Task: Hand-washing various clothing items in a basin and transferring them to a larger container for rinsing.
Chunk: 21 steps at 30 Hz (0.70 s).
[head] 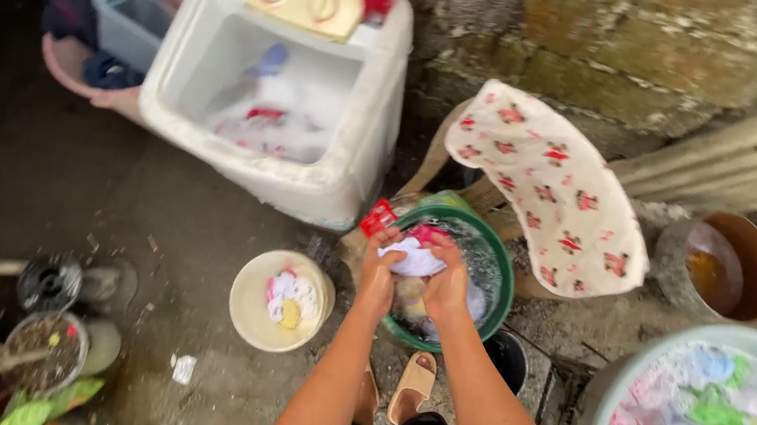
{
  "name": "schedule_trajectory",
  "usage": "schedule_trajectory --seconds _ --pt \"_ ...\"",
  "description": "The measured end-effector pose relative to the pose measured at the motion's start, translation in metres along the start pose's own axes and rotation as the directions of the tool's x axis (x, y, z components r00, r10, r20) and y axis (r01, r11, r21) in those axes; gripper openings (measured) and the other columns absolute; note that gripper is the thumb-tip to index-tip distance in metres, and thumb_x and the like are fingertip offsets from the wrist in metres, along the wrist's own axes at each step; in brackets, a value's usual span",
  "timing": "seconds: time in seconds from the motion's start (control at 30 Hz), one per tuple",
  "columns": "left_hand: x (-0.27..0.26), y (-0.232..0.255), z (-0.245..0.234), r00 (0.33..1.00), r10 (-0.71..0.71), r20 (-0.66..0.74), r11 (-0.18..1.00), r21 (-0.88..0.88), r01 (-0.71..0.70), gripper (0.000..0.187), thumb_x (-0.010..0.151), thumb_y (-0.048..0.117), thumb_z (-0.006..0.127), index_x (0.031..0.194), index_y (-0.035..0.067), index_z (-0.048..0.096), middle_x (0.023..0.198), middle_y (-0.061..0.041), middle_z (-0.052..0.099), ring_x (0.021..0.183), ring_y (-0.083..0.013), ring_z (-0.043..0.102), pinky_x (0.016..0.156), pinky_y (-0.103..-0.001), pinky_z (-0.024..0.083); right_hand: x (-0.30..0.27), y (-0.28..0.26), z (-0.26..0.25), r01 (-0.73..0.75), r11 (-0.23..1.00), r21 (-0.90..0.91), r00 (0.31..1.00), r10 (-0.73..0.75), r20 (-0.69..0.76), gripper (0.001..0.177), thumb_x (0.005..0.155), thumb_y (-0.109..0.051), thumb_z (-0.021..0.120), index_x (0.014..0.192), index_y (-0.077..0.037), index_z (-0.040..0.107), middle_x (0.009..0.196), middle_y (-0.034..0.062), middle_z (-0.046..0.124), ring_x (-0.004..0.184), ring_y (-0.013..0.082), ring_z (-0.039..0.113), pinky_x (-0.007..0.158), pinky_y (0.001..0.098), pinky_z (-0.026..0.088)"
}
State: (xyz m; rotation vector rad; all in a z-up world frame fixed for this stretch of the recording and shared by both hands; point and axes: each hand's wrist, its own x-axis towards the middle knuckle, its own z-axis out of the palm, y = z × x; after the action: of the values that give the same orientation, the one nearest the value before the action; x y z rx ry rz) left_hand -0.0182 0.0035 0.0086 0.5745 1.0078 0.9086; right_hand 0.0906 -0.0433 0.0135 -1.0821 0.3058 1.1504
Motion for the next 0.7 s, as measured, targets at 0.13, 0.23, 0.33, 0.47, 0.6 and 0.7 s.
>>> schedule_trajectory --seconds 0.13,0.23,0.33,0.47,0.6,0.7 --pt "-0.017 0.049 -0.068 0.987 0.004 -0.163 1.0 -0.014 -0.007 0.061 0.072 -0.003 0.058 0.131 0.01 0.052 0.124 -0.005 0.056 0.106 -0.0178 0.058 0.079 -0.031 0.053 -0.023 0.041 0.043 0.072 0.898 -0.435 0.954 0.065 0.292 0.063 0.072 -0.005 0.055 0.134 -0.009 0.056 0.112 0.0055 0.063 0.099 0.0174 0.06 0.078 0.0287 0.051" --pt "-0.042 0.082 -0.122 0.948 0.073 -0.31 0.995 0.083 -0.05 0.057 0.081 0.001 0.061 0.137 0.01 0.049 0.126 -0.012 0.056 0.109 -0.0223 0.059 0.079 -0.035 0.058 -0.032 0.082 0.071 0.181 0.742 -0.645 0.891 0.154 0.428 0.064 0.078 0.002 0.06 0.141 -0.002 0.051 0.119 0.0128 0.059 0.1 0.0206 0.059 0.079 0.0306 0.058" --pt "-0.055 0.093 -0.176 0.864 0.142 -0.484 0.926 0.373 0.057 0.062 0.091 0.027 0.069 0.147 0.016 0.046 0.139 -0.015 0.053 0.125 -0.028 0.053 0.098 -0.041 0.05 -0.032 0.119 0.088 0.292 0.476 -0.83 0.854 0.261 0.45 0.07 0.085 -0.013 0.073 0.15 -0.008 0.047 0.137 0.0165 0.055 0.121 0.0246 0.055 0.096 0.0361 0.055" --pt "-0.051 0.073 -0.226 0.809 0.293 -0.51 0.549 0.782 0.295 0.067 0.09 0.054 0.067 0.147 0.023 0.052 0.147 -0.007 0.053 0.137 -0.0252 0.054 0.114 -0.043 0.043 -0.02 0.124 0.093 0.431 0.258 -0.865 0.837 0.244 0.49 0.071 0.092 -0.016 0.072 0.156 -0.013 0.042 0.15 0.0186 0.052 0.121 0.0304 0.065 0.094 0.0411 0.059" --pt "-0.026 0.061 -0.172 0.898 0.254 -0.359 0.484 0.851 0.204 0.036 0.09 0.054 0.069 0.119 0.033 0.07 0.117 0.009 0.072 0.102 -0.0105 0.073 0.093 -0.031 0.057 -0.004 0.084 0.043 0.401 0.489 -0.775 0.857 0.098 0.506 0.057 0.08 0.005 0.077 0.134 -0.008 0.063 0.125 0.0161 0.069 0.092 0.0222 0.075 0.069 0.03 0.064" --pt "-0.021 0.056 -0.082 0.962 0.257 -0.096 0.529 0.847 -0.057 0.029 0.095 0.035 0.066 0.116 0.017 0.074 0.104 -0.01 0.077 0.102 -0.0284 0.074 0.09 -0.041 0.058 -0.024 0.03 0.015 0.263 0.501 -0.824 0.963 -0.08 0.259 0.028 0.092 -0.005 0.063 0.119 -0.001 0.069 0.109 0.0202 0.072 0.085 0.024 0.073 0.073 0.0312 0.064"
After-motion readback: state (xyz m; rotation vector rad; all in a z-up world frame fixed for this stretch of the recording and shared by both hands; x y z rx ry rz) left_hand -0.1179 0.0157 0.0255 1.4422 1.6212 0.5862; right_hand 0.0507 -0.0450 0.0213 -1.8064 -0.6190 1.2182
